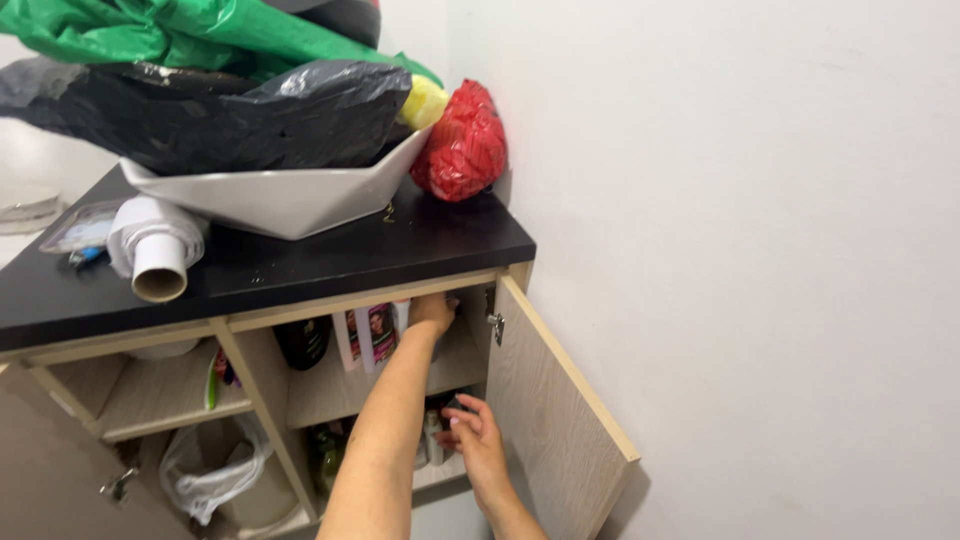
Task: The person removes various toiletries and personal care items from a bathroom cabinet and places them on the floor in a line. The items include bottles, tubes, and containers of different sizes and colors. The person handles each item individually, taking it from the cabinet and setting it down on the tiled floor.
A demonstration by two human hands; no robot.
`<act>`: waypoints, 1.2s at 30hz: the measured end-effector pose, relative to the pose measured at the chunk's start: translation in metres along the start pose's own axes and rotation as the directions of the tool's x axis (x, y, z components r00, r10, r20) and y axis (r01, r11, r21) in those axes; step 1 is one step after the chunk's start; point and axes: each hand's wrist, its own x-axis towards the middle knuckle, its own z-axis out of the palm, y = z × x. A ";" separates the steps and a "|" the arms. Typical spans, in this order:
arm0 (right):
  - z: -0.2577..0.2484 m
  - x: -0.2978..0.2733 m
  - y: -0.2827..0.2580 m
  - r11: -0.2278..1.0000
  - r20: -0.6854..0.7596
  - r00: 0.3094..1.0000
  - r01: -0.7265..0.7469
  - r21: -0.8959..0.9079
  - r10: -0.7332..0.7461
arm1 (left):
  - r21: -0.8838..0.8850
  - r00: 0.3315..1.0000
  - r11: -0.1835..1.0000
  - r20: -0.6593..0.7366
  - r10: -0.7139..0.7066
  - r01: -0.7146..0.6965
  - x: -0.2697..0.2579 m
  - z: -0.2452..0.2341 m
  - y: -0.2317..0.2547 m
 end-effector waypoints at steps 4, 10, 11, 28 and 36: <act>-0.007 0.015 0.024 0.996 0.011 0.996 0.087 0.021 -0.087 | -0.145 1.000 0.989 -0.018 -0.011 0.009 -0.024 -0.009 -0.002; -0.009 0.029 0.050 0.973 -0.058 0.978 0.192 -0.125 -0.200 | -0.466 0.989 0.872 -0.055 0.136 -0.146 -0.111 -0.063 -0.011; -0.008 0.028 0.049 0.962 -0.033 0.971 0.228 -0.152 -0.235 | -0.520 0.994 0.848 -0.025 0.105 -0.103 -0.130 -0.076 -0.009; 0.091 -0.094 0.001 0.966 0.897 0.373 0.013 -0.259 0.236 | -0.845 0.936 0.512 -0.292 -0.197 -0.156 -0.434 -0.261 -0.016; 0.167 -0.160 0.027 0.977 0.950 0.229 -0.085 -0.195 0.210 | -0.724 0.814 0.685 -0.446 -0.372 -0.084 -0.502 -0.336 -0.011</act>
